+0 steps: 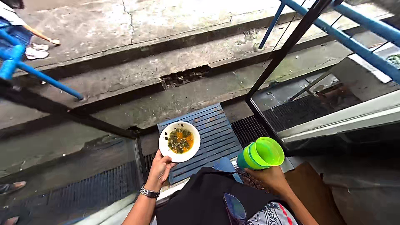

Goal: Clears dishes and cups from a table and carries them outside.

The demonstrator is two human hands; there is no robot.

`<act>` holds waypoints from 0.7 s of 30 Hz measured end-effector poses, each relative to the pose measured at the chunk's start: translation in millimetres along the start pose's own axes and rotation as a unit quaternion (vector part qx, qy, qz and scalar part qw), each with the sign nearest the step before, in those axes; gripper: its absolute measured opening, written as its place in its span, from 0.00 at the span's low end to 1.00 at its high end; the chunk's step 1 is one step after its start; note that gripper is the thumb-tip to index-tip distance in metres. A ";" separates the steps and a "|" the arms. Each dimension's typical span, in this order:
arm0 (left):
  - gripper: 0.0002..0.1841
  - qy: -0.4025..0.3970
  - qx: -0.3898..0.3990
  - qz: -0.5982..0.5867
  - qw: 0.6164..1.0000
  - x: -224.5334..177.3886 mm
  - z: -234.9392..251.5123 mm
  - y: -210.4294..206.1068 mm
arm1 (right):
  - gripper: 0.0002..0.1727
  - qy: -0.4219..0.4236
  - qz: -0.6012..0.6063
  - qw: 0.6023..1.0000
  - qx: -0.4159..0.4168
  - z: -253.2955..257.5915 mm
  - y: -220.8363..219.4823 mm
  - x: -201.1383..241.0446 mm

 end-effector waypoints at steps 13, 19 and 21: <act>0.32 -0.061 0.011 0.004 0.998 -96.0 397.8 -267.2 | 0.49 -0.007 -0.053 0.997 -0.064 522.1 3.4 -91.4; 0.33 -0.056 0.001 0.025 0.998 -191.8 589.7 -417.5 | 0.47 0.137 0.041 0.990 -0.009 843.7 -26.0 -5.2; 0.34 -0.056 0.019 0.047 0.997 -229.3 656.6 -470.7 | 0.47 0.150 0.057 0.987 -0.012 930.9 -31.4 9.7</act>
Point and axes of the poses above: each hand's wrist, its own z-axis towards the middle knuckle, its own y-axis out of the back of the hand, x = y × z, the point moved 5 cm from there along z, towards the middle knuckle, and after that the axes turned 3 degrees about -y, right-handed, at the moved point
